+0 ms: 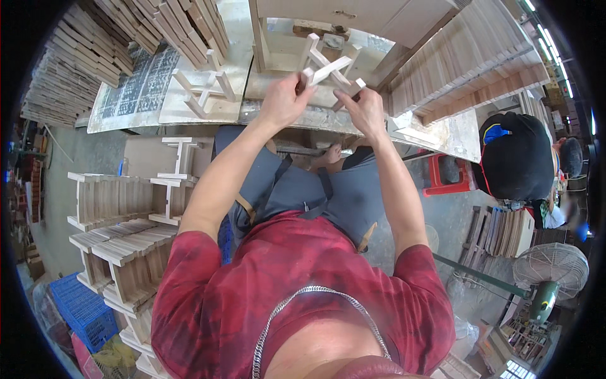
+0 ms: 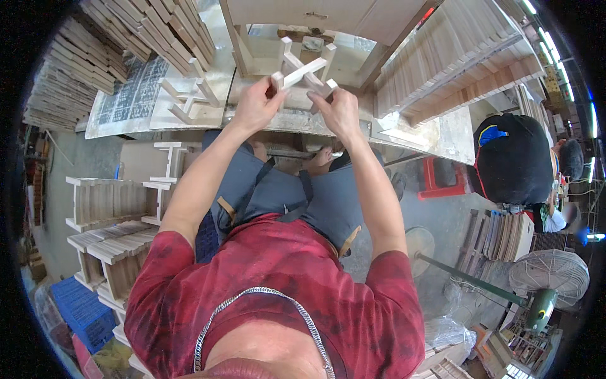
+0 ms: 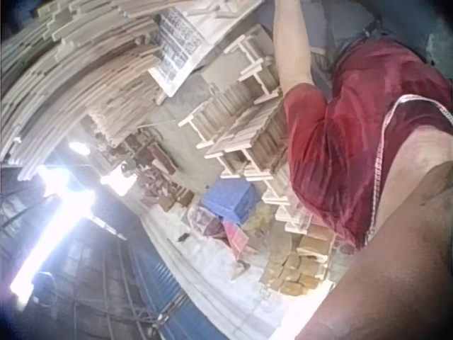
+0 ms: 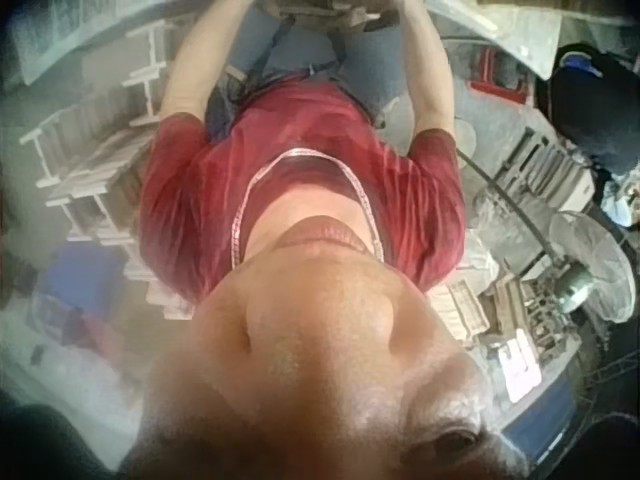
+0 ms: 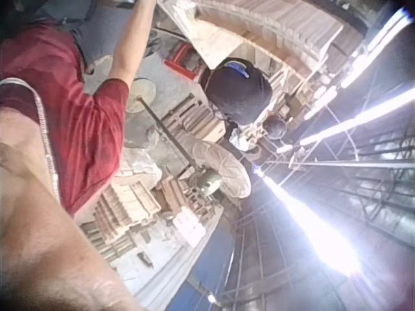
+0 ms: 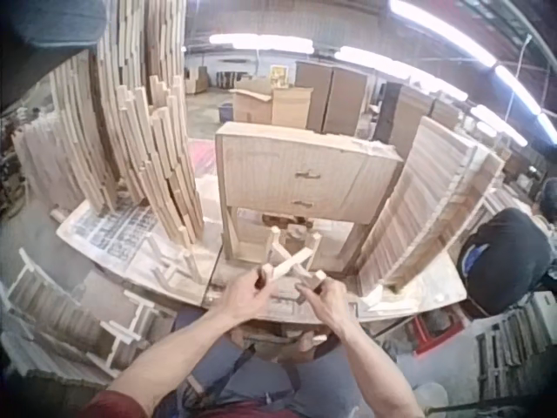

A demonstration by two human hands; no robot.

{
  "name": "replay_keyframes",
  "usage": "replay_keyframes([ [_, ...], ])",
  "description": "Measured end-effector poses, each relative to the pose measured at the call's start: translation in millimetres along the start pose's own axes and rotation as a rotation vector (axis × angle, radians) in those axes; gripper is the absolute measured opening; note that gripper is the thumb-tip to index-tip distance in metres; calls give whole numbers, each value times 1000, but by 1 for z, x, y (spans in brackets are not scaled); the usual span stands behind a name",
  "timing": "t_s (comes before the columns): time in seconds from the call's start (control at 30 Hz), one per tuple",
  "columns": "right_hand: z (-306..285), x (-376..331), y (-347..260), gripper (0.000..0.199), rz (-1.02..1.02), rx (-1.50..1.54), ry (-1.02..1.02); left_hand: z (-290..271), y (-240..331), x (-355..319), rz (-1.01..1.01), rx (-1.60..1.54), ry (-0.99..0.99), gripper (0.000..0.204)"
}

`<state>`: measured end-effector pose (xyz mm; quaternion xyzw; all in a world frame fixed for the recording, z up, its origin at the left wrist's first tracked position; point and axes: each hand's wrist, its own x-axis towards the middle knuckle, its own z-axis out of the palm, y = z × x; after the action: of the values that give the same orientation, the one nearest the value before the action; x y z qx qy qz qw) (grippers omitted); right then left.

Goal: Manually assemble and stack wooden cross-pieces for furniture frames.

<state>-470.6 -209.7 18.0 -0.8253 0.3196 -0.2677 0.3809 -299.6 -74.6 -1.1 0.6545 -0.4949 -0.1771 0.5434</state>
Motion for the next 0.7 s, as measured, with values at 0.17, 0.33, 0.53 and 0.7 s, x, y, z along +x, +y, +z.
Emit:
replay_keyframes([
  [0.17,12,54,29,52,-73,-267,112,4,-24,61,55,290,112,33],
  [0.33,12,96,29,52,-42,-362,81,9,-42,100,42,315,138,34],
  [0.53,13,102,40,51,13,-365,49,17,-52,108,6,310,143,33],
  [0.7,10,107,35,52,-34,-375,-4,11,-48,113,-10,321,94,34],
])
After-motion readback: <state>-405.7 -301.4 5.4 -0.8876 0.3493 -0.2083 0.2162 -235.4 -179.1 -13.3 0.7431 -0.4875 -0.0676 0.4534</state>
